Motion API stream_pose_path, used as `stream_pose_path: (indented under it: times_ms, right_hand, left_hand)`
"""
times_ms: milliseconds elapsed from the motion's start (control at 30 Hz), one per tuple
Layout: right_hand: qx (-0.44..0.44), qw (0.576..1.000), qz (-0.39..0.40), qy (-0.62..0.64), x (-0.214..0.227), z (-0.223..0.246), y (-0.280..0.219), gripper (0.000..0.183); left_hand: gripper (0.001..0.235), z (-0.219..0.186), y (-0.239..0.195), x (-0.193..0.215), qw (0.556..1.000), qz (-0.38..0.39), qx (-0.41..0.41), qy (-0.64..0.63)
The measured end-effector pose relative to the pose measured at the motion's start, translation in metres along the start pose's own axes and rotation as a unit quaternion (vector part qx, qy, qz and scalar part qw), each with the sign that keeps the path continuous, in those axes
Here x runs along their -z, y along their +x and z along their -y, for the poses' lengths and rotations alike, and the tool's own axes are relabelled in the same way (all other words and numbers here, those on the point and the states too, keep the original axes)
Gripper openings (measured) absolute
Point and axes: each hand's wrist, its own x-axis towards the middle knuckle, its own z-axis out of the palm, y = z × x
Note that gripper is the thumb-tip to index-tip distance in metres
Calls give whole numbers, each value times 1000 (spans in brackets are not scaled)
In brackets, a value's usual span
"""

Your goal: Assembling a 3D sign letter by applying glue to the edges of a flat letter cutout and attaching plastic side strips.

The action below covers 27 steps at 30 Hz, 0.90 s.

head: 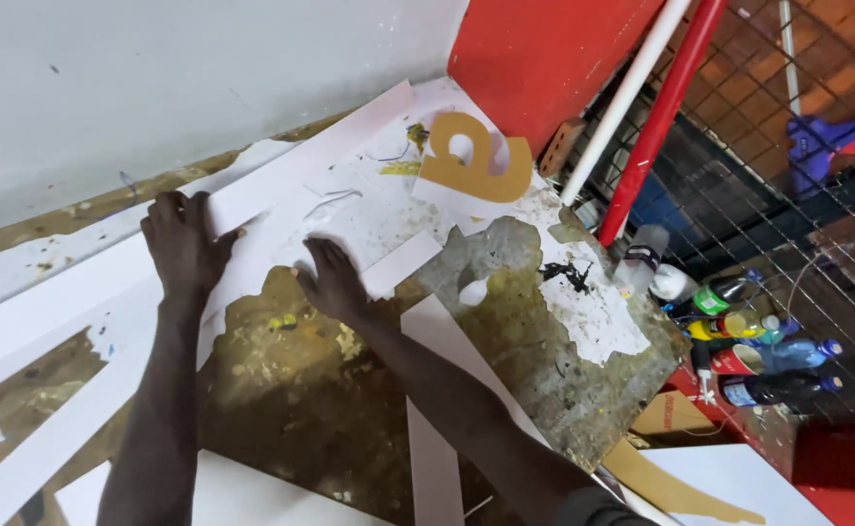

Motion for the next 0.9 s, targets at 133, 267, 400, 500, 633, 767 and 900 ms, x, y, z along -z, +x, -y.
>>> stream_pose_path:
  times_ms: [133,267,400,500,633,767,900]
  right_hand:
    - [-10,996,21,85,-2,-11,-7,61]
    - [-351,752,52,555,22,-10,23,88]
    - [-372,616,-69,691,105,26,52,93]
    - [-300,668,-97,674,203,65,47,86]
    - [-207,598,-87,770,235,61,-23,91]
    - [-162,587,-32,792,268,61,-75,116]
    - [-237,549,-7,801,297,62,-123,113]
  left_hand:
    - [80,-25,-37,39,1000,-27,5,13]
    - [75,-39,-64,60,990,-128,-35,49]
    - [46,-50,-116,58,953,-266,-94,109]
    - [18,-58,-158,69,949,-269,-115,117]
    - [10,-112,-198,125,957,-240,-113,118]
    - [80,-172,-211,167,994,-86,-71,24]
    - [103,-204,-233,166,998,0,-66,-7]
